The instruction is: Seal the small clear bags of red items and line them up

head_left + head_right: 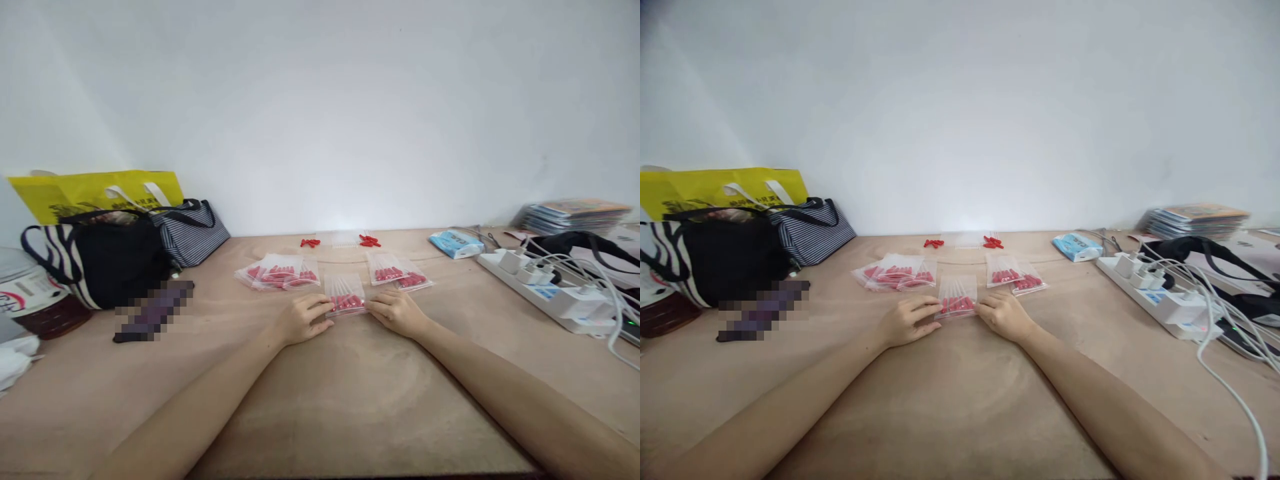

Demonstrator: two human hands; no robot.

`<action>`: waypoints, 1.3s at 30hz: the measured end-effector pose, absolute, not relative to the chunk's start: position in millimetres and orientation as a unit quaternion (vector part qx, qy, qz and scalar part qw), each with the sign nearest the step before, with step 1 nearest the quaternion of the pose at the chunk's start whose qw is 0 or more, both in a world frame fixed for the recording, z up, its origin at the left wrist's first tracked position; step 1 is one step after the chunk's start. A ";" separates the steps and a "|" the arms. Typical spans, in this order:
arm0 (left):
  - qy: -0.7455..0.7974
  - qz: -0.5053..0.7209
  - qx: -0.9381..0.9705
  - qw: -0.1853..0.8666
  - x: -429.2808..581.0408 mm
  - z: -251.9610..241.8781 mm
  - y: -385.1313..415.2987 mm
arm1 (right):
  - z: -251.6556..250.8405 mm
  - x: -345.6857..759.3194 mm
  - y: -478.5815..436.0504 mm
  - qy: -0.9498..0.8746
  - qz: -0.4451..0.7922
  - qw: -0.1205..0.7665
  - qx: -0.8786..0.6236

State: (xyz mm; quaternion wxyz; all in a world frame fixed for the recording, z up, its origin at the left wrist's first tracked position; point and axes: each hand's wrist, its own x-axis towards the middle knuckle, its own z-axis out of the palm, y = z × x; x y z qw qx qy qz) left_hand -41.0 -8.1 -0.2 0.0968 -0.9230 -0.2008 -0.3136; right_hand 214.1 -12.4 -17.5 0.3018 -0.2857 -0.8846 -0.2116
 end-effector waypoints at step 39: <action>-0.162 -0.354 -0.901 0.194 -9.9 -4.9 0.8 | -14.7 188.6 -16.6 -0.866 -0.169 0.325 -0.340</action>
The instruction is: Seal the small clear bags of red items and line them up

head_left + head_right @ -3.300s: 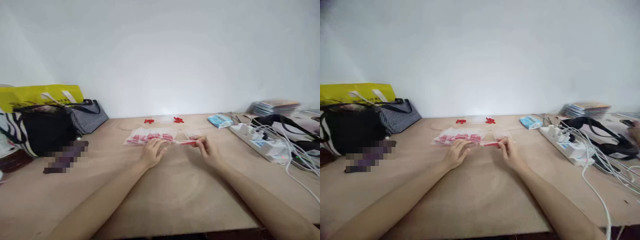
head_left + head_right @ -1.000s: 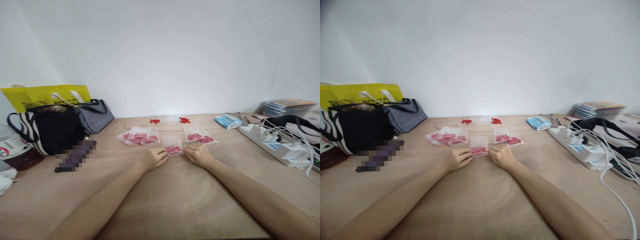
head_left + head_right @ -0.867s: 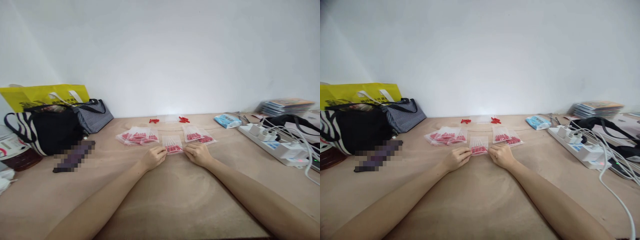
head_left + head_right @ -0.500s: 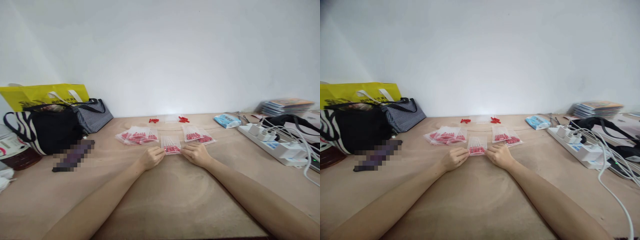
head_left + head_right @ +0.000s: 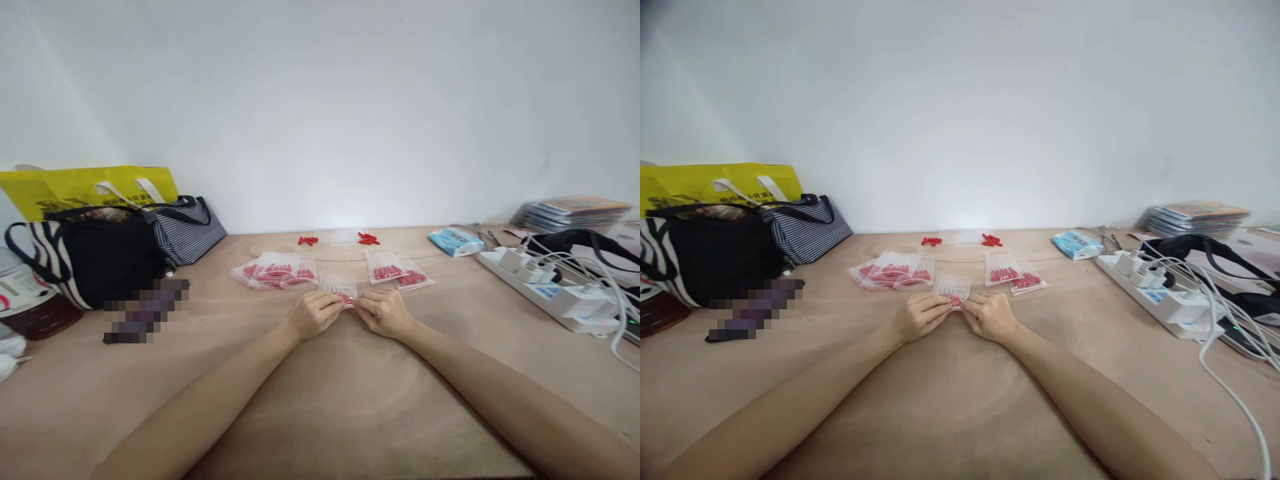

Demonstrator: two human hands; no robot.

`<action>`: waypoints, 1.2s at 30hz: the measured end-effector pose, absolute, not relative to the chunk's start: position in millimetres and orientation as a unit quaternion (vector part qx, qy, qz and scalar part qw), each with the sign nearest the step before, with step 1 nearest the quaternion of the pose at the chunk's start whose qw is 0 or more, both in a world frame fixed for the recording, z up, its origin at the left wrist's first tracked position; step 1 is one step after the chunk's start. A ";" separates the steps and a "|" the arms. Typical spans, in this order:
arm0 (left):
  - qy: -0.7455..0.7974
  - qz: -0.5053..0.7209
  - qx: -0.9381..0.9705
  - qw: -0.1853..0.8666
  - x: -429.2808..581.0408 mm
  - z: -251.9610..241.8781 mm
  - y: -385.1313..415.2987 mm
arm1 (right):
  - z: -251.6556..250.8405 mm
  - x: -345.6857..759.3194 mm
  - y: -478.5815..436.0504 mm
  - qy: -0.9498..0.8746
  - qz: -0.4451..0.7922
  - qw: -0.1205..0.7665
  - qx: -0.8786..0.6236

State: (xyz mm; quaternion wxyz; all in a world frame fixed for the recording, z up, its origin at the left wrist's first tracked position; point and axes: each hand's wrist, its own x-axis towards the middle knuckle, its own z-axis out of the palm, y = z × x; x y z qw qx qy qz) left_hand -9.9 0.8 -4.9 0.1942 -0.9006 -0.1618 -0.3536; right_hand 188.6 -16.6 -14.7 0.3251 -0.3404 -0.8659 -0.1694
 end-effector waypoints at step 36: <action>-0.158 -0.332 -0.905 0.214 -12.1 -3.5 4.3 | -12.8 173.9 -18.5 -0.866 -0.203 0.336 -0.308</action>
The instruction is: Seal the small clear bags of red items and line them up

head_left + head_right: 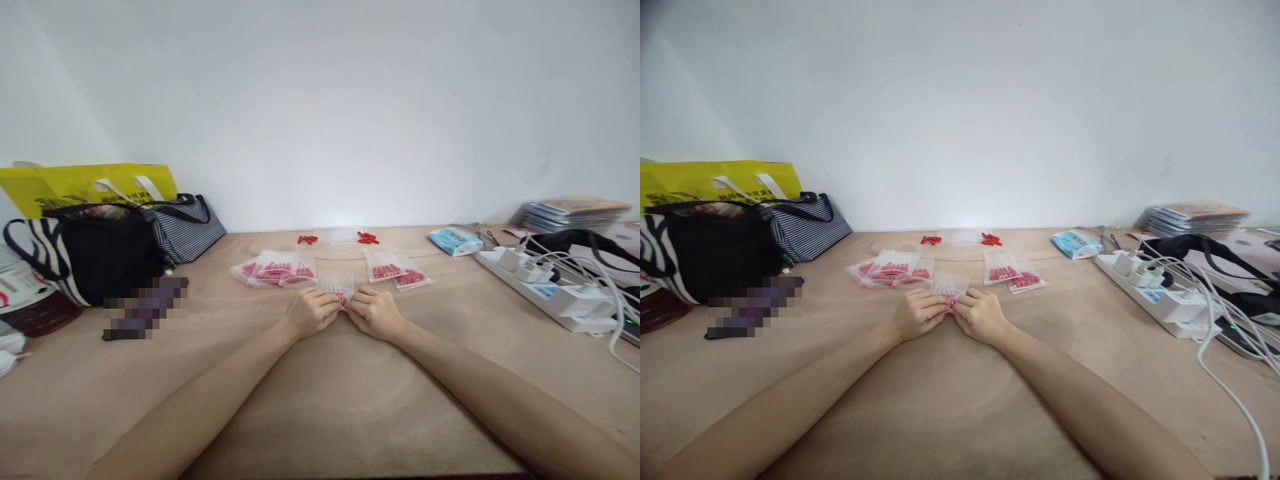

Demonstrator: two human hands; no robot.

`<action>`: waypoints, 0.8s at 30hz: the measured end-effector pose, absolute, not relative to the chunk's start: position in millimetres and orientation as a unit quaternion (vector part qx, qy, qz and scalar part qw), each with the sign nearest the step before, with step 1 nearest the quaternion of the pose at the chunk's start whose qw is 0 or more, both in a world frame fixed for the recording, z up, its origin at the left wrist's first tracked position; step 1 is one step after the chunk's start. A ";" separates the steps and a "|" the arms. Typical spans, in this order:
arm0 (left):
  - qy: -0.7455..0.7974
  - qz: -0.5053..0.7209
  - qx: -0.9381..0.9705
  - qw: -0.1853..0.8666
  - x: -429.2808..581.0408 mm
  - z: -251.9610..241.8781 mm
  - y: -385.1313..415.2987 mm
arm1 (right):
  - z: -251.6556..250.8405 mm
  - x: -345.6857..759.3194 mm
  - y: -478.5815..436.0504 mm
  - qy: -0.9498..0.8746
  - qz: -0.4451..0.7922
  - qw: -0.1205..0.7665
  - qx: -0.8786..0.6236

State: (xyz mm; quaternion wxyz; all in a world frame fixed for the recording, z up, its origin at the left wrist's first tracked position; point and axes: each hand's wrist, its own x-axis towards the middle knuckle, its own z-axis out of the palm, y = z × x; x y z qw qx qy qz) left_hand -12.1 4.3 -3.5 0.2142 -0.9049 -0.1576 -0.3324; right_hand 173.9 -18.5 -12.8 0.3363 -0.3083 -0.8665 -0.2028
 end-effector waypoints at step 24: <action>-0.201 -0.344 -0.893 0.210 -37.9 3.9 4.9 | -16.5 192.6 -13.8 -0.858 -0.153 0.304 -0.384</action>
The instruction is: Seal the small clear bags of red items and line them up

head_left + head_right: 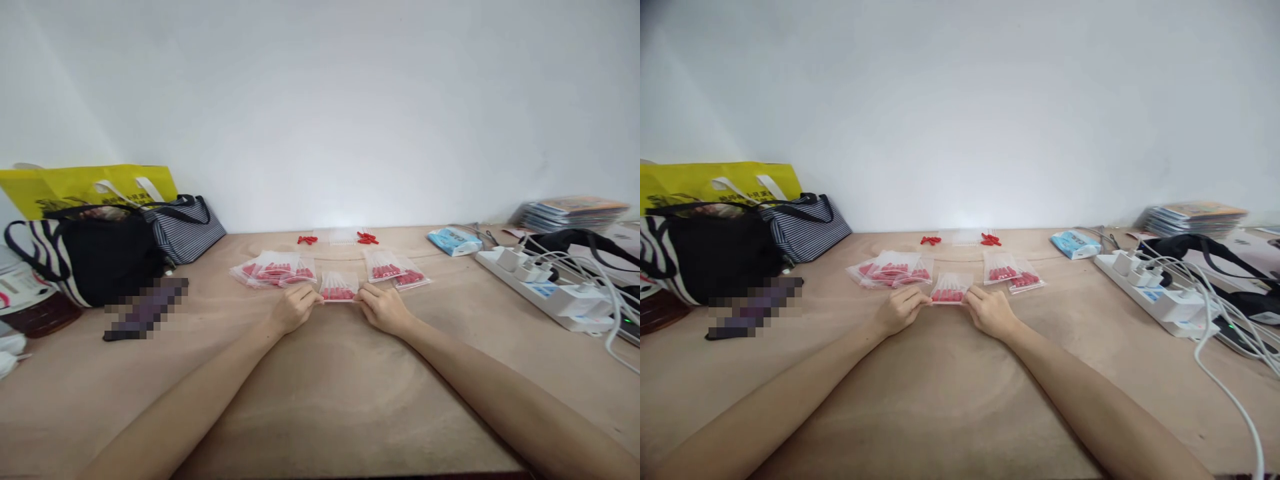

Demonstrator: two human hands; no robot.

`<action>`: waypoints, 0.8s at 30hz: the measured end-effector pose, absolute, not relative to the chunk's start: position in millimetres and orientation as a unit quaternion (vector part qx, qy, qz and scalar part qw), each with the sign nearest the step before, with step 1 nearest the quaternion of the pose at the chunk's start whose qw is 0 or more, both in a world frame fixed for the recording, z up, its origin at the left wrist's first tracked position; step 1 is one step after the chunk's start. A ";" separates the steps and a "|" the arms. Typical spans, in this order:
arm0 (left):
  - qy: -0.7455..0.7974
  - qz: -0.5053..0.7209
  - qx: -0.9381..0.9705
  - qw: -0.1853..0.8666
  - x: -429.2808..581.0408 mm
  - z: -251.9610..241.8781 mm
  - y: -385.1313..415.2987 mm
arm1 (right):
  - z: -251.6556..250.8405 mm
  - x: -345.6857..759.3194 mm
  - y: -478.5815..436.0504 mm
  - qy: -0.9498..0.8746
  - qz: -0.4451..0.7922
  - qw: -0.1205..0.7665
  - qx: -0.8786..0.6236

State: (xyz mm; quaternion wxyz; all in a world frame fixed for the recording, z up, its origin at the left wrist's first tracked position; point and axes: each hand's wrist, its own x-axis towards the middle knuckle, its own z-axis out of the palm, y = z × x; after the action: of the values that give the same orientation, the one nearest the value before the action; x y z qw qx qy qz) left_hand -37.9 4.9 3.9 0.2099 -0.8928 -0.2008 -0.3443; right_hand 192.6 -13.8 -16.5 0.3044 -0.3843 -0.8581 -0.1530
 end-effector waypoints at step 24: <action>-0.328 -0.343 -0.866 0.160 -58.8 -5.2 33.8 | -7.8 269.5 14.0 -0.728 -0.213 0.383 -0.528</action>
State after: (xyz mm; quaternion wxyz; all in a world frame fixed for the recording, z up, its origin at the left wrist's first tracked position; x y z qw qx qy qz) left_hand -58.8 33.8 -5.2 0.1601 -0.8655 -0.3284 -0.3425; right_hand 269.5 14.0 -7.8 0.3827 -0.5278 -0.7276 -0.2135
